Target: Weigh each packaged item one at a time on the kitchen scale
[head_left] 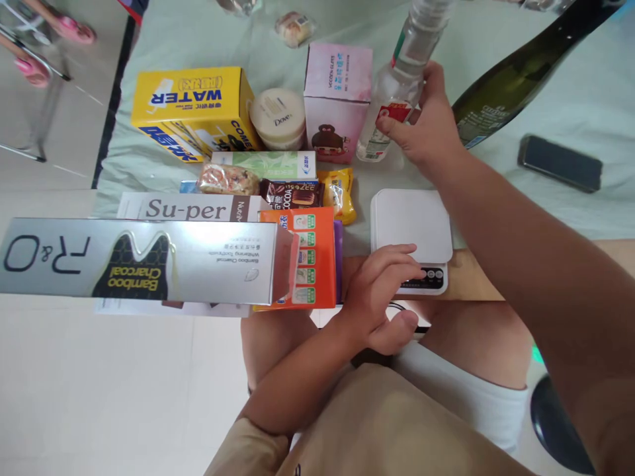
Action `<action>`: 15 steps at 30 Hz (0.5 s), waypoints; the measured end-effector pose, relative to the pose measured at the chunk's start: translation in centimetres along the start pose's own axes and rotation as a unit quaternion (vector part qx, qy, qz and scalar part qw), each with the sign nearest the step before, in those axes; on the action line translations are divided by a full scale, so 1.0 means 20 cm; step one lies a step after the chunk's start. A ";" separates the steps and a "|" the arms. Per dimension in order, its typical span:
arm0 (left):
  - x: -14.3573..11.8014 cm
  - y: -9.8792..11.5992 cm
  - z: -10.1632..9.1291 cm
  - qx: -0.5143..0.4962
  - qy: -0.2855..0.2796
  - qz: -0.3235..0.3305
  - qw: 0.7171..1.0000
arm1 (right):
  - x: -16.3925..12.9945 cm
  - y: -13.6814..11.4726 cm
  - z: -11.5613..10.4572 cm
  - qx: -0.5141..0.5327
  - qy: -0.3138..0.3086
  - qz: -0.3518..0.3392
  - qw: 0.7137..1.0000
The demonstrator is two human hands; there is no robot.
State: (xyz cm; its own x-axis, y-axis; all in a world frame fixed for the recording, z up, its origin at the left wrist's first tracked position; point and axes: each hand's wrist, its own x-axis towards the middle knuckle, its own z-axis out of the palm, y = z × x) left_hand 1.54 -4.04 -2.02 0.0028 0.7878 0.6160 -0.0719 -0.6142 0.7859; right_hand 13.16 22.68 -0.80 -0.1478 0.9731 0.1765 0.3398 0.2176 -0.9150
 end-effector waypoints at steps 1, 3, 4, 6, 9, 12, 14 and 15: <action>0.00 0.00 0.00 0.001 -0.003 -0.001 1.000 | -0.02 0.00 -0.03 0.002 0.004 0.015 1.000; 0.00 -0.01 0.00 0.004 -0.013 -0.004 1.000 | -0.10 0.01 -0.11 0.010 0.032 0.009 0.999; 0.00 -0.02 0.00 0.007 -0.017 -0.004 1.000 | -0.15 0.03 -0.16 0.014 0.050 -0.009 0.999; -0.01 -0.03 0.00 0.013 -0.026 -0.007 1.000 | -0.27 0.07 -0.27 0.032 0.090 -0.052 0.994; -0.01 -0.05 0.02 0.033 -0.037 -0.010 0.999 | -0.42 0.15 -0.40 0.096 0.215 -0.058 0.970; -0.01 -0.08 0.05 0.052 -0.030 -0.002 0.998 | -0.45 0.20 -0.45 0.147 0.352 -0.010 0.924; -0.01 -0.10 0.08 0.053 -0.012 -0.002 0.999 | -0.42 0.22 -0.47 0.147 0.372 0.024 0.916; 0.00 -0.10 0.10 0.051 -0.004 -0.004 0.999 | -0.40 0.22 -0.49 0.134 0.366 0.040 0.920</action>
State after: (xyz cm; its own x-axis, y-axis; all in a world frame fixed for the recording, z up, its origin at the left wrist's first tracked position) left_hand 3.60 -2.88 -3.45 0.0110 0.7924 0.6099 0.0311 -0.6099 0.7919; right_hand 24.92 16.61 -2.79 0.5661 0.7967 0.2116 0.0667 0.2116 -0.9751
